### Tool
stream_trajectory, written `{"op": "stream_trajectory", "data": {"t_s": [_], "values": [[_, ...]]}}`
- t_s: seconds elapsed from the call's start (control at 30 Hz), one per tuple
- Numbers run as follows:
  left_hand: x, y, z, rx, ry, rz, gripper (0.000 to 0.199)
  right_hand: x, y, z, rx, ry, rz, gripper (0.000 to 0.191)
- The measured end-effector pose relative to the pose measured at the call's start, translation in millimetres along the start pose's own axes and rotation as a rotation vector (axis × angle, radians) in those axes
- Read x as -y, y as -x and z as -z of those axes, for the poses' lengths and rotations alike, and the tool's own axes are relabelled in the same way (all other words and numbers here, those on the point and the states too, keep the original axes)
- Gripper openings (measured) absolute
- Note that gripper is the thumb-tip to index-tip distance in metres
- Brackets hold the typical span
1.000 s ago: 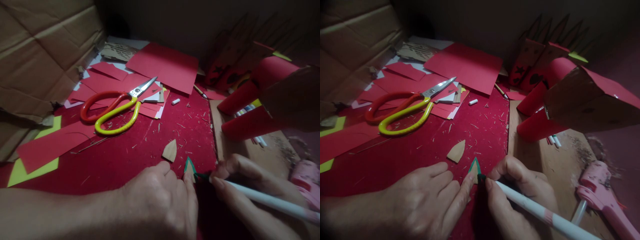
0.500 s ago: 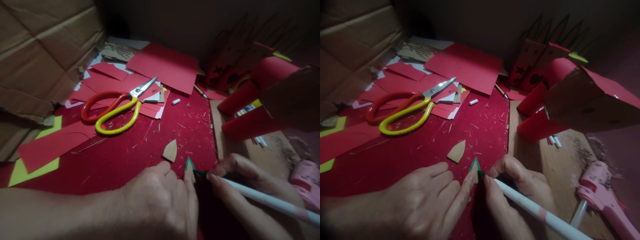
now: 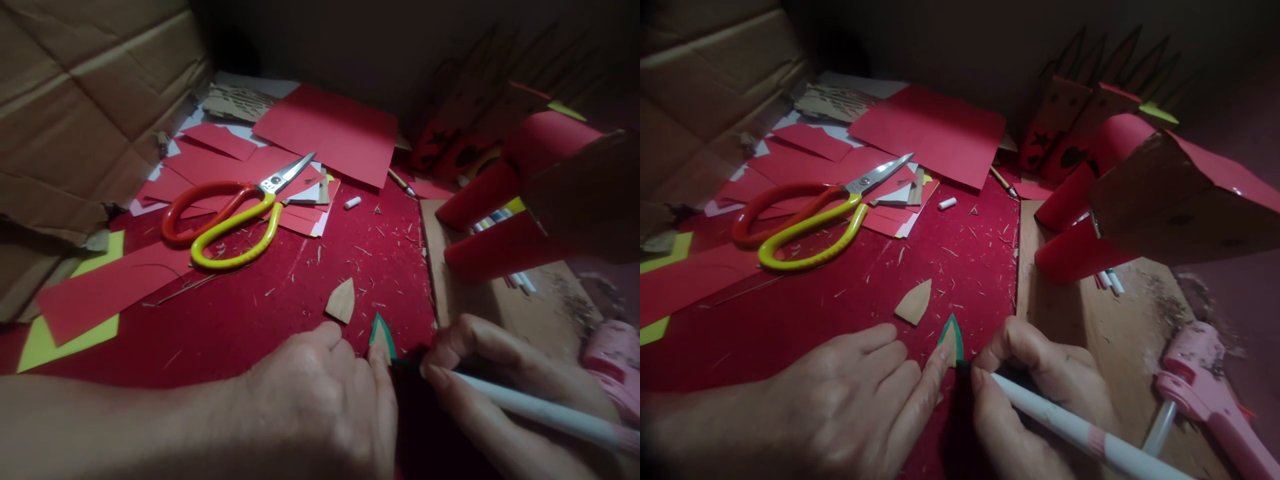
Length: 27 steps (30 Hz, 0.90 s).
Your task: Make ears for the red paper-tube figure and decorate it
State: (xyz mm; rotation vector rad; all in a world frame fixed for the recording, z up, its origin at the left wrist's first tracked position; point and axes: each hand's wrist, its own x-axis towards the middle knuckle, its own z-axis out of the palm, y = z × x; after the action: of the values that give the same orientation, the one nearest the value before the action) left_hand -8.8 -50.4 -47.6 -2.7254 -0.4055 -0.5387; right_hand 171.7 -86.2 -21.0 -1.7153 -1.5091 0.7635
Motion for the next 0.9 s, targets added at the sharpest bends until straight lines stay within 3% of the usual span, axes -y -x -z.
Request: {"op": "stream_trajectory", "data": {"t_s": [0.23,0.4,0.5,0.9], "values": [[2.8,0.5,-1.3,0.001,0.007,-0.046,0.033,0.5,-0.2,-0.3,0.028,0.045,0.007,0.017],[4.1,0.0,-1.9,-0.015,-0.016,-0.063,0.032,2.4,-1.4,3.9,0.126,-0.196,-0.274,0.017],[4.8,0.2,-1.7,-0.017,-0.009,-0.064,0.034,9.8,-2.7,4.5,0.094,-0.312,-0.407,0.02],[4.0,-1.5,5.9,0.093,0.045,-0.063,0.037,9.5,-5.1,0.1,-0.024,-0.218,-0.306,0.013]]}}
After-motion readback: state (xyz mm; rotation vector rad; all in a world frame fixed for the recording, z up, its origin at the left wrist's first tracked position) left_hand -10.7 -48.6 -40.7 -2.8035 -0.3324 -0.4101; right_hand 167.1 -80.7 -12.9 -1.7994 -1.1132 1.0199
